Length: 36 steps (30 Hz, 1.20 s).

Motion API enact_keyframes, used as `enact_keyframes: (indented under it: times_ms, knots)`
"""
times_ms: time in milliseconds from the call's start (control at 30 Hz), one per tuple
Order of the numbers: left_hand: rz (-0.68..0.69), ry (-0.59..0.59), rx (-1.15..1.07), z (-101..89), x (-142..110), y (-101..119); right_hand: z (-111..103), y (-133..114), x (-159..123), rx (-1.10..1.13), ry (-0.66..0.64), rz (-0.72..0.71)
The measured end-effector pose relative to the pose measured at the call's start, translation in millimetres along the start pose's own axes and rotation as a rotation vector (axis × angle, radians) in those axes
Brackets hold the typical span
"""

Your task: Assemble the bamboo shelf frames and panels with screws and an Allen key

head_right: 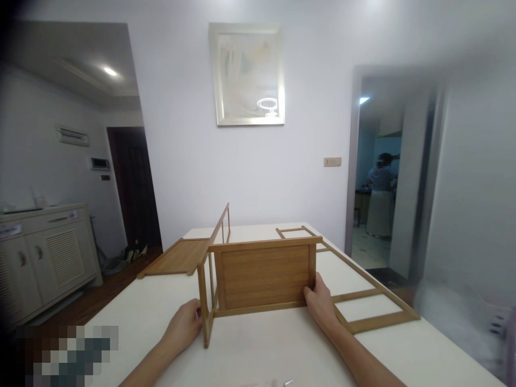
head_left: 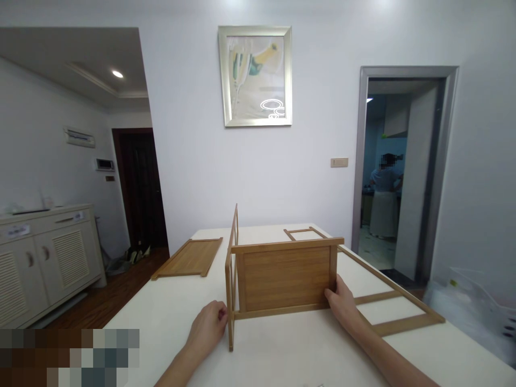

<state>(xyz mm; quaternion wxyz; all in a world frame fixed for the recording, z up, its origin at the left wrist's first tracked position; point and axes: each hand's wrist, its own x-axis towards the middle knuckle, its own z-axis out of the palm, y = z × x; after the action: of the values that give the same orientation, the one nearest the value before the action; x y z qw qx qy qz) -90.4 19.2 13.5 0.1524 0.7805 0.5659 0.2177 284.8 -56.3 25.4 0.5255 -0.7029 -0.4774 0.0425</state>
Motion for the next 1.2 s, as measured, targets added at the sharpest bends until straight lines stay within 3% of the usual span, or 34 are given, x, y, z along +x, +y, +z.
enact_keyframes:
  times_ms: [233,467,967,1200]
  knots:
    - [0.029,-0.010,-0.033,-4.8,-2.8,1.9,-0.1,1.0,1.1,-0.020,0.009,0.015]
    - [-0.030,-0.013,0.022,-0.3,-0.6,0.0,-0.8,0.9,0.9,-0.023,0.015,0.015]
    - [0.002,0.042,-0.198,9.6,10.2,-7.1,1.4,5.4,2.2,-0.020,0.011,0.005]
    - [0.071,0.076,-0.038,4.6,7.2,-10.0,0.9,5.1,2.7,-0.019,0.008,0.010]
